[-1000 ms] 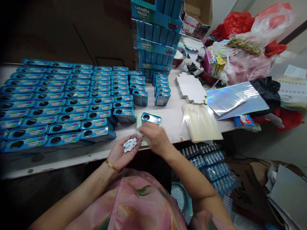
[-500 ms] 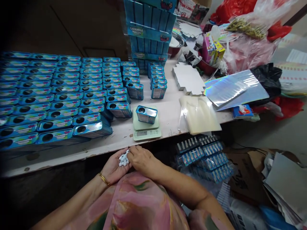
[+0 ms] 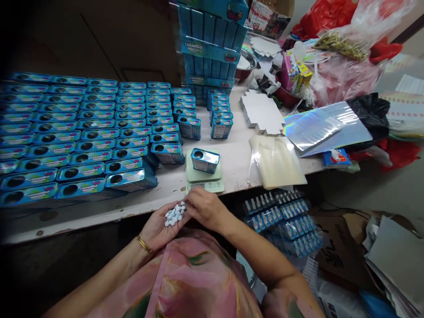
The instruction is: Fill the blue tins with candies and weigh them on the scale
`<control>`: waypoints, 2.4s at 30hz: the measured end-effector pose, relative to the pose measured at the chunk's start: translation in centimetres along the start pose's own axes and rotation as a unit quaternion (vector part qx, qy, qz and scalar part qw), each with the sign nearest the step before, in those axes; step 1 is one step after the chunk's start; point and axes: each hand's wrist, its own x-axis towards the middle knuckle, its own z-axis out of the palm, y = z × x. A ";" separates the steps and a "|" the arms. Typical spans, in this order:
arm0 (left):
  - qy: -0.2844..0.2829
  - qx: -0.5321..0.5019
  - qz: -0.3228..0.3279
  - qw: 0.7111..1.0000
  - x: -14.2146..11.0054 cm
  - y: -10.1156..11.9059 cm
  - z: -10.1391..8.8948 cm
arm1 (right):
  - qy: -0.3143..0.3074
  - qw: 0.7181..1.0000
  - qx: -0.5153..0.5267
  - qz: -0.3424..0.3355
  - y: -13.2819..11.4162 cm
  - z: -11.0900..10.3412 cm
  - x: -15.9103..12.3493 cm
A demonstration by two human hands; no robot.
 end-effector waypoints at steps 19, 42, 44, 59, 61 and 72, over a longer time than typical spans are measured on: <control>0.021 0.001 0.008 1.000 -0.2 0.6 0.2 | 0.149 0.988 0.001 0.026 2.0 -4.5 5.1; 0.068 -0.033 0.059 0.995 -1.4 2.0 -4.1 | 0.052 0.989 -0.119 0.065 1.7 -1.5 7.4; 0.072 -0.032 0.059 0.995 -1.5 2.0 -3.9 | 0.045 0.991 -0.115 0.057 1.2 0.3 8.7; 0.043 0.004 0.037 0.998 -0.9 2.9 -1.6 | 0.172 0.914 -0.310 0.198 13.1 -6.3 11.7; 0.009 0.025 0.028 0.999 -0.4 3.0 -0.5 | 0.113 0.912 -0.342 0.194 15.2 -6.8 12.3; 0.022 0.244 0.164 0.956 4.7 3.9 3.7 | 0.085 0.919 -0.372 0.099 10.4 -9.4 7.1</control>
